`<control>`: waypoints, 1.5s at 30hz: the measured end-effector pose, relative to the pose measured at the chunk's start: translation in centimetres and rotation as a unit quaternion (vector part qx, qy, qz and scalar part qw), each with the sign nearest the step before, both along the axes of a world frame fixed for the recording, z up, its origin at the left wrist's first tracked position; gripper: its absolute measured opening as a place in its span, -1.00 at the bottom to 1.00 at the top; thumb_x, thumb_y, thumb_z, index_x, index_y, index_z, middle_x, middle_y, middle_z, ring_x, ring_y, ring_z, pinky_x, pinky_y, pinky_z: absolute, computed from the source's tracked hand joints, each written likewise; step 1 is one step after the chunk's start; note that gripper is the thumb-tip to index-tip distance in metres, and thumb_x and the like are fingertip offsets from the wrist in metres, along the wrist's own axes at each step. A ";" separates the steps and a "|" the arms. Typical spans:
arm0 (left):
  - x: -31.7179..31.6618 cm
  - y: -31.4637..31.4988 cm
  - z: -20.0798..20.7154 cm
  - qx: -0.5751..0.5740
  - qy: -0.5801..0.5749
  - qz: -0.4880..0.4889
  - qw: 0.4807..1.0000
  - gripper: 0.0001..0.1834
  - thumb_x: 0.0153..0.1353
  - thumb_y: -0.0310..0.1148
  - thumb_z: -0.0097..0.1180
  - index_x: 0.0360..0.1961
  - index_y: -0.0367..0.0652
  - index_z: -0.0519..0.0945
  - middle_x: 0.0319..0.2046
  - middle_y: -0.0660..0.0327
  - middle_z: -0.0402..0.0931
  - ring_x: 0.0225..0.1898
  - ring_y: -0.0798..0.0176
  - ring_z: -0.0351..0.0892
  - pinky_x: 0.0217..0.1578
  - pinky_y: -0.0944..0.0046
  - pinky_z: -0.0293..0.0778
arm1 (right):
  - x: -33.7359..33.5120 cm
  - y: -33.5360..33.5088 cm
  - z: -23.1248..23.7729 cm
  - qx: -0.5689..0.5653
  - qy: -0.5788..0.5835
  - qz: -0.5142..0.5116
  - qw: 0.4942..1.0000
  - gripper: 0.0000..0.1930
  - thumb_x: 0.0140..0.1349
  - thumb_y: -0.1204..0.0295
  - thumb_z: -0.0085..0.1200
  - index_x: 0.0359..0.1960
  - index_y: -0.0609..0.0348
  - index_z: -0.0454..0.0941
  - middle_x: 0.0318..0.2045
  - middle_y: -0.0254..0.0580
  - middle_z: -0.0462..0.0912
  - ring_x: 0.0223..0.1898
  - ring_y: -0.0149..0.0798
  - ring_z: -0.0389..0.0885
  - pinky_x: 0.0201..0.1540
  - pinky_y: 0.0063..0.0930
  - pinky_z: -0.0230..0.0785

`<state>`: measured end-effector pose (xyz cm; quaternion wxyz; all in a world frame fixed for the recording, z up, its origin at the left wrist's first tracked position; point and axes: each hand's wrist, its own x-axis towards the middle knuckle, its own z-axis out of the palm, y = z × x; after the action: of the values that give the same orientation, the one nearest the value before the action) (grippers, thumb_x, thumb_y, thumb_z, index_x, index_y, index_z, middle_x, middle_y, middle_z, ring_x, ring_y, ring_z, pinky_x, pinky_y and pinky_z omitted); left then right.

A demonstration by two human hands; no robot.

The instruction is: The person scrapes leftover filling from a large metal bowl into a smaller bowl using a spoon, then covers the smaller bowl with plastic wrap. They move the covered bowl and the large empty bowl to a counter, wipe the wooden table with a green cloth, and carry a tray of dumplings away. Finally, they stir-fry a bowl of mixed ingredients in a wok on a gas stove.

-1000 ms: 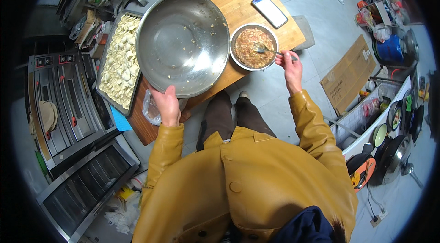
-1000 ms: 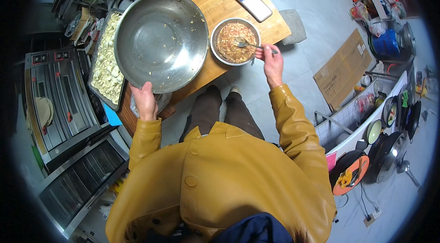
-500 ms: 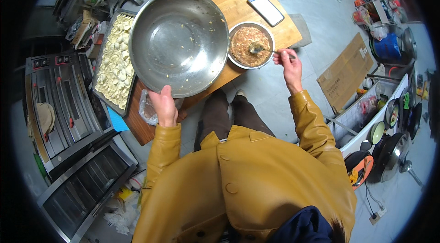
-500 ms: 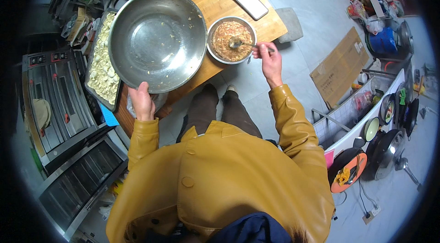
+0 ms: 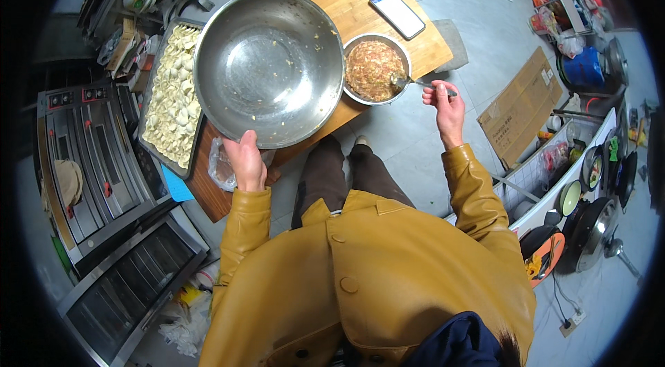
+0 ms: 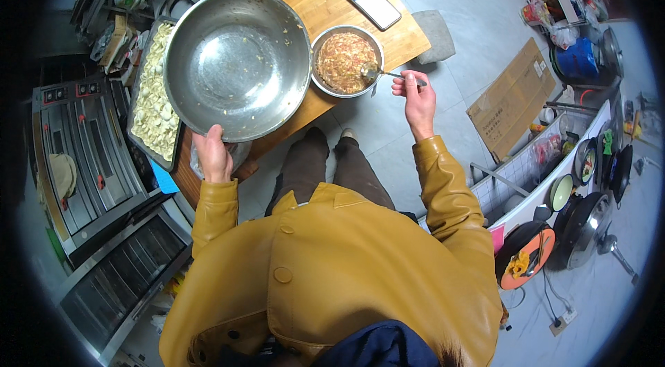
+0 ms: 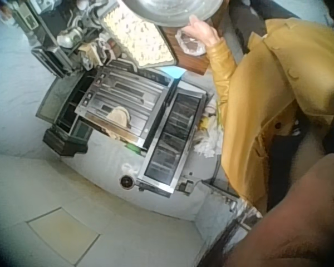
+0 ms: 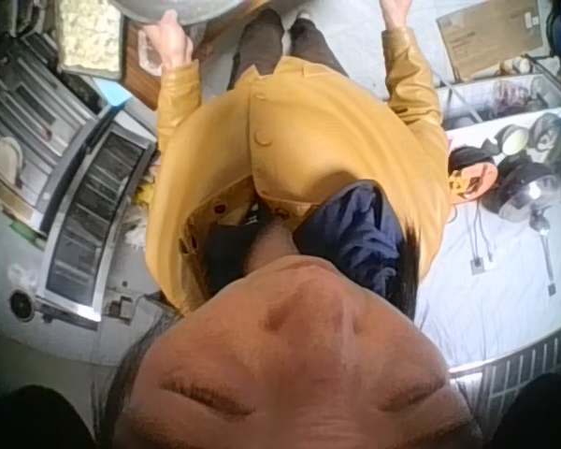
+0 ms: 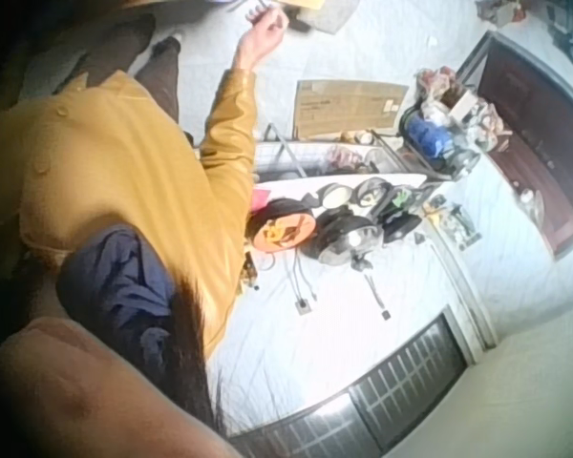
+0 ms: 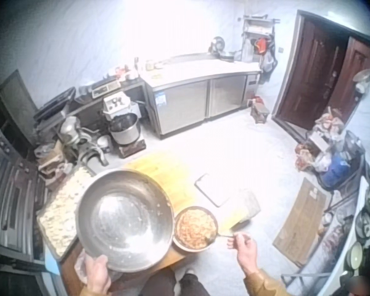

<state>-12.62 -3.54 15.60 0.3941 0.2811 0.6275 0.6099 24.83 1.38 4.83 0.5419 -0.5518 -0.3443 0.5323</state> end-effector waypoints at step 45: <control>0.2 2.0 1.8 0.006 -0.010 -0.105 0.994 -0.37 0.03 -0.68 -0.15 0.23 -0.33 0.23 0.13 0.09 0.35 0.13 0.20 0.35 0.21 0.24 0.22 | -4.3 5.4 11.2 0.237 -0.510 0.170 0.809 -0.71 0.19 0.47 0.08 -0.03 0.08 0.54 -0.43 -0.14 0.49 -0.34 -0.07 0.49 -0.31 -0.26 0.37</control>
<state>-12.46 -1.54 17.41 0.4604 0.3412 0.5872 0.5716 20.54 6.77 15.98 0.3033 -0.5313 -0.7747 0.1599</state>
